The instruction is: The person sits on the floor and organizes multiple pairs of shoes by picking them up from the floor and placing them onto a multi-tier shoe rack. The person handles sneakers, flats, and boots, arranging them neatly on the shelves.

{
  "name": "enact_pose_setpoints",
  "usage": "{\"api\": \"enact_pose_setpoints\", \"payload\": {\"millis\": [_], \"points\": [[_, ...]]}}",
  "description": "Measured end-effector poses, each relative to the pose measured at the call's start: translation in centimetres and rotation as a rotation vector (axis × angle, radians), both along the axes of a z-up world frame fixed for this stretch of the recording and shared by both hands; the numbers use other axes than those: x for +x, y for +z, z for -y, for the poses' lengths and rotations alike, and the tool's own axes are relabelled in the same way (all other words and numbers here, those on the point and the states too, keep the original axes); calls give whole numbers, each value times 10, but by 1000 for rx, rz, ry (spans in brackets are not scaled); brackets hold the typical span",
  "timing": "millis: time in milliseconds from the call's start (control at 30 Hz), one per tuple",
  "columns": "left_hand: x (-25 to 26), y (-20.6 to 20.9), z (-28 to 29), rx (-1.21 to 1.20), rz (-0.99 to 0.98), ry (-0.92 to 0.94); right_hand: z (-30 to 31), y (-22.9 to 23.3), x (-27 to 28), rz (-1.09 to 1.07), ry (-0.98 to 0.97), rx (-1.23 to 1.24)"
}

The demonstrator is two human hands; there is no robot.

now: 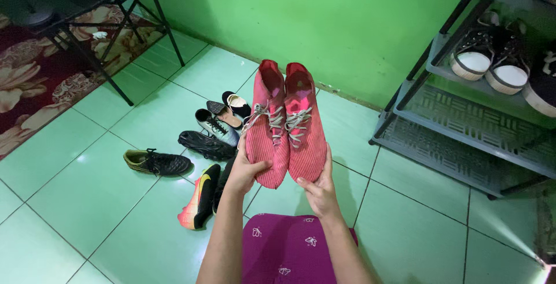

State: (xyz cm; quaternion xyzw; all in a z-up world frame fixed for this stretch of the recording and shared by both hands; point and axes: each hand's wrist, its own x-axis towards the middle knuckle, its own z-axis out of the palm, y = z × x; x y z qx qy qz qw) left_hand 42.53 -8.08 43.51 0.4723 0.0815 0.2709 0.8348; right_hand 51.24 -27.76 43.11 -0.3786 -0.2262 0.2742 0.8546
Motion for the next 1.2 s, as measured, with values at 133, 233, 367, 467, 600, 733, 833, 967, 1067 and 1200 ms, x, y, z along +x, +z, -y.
{"api": "enact_pose_setpoints", "payload": {"millis": [133, 233, 367, 467, 600, 733, 833, 967, 1067, 1200], "points": [[-2, 1, -3, 11, -54, -44, 0, 1, -1, 1, -8, 10], [-2, 3, -4, 7, -69, -137, 6, 1, 2, 1, -34, 20], [11, 9, 7, 87, -9, -269, 29, 2, 8, 26, -120, 44], [29, 9, 35, 89, 97, -303, 57, 2, 13, 67, -222, 49], [44, 20, 84, -1, 142, -408, 101, 9, 11, 69, -320, 41], [52, 41, 125, 104, 64, -622, 146, 26, 8, 41, -430, -22], [59, 47, 153, 100, 73, -704, 179, 30, 0, 71, -489, 1], [71, 42, 185, 71, 100, -778, 213, 31, -8, 77, -577, 11], [82, 35, 204, -6, 79, -809, 232, 31, -12, 57, -647, -1], [93, 21, 221, -11, 94, -768, 243, 25, -17, -6, -732, -40]]}}
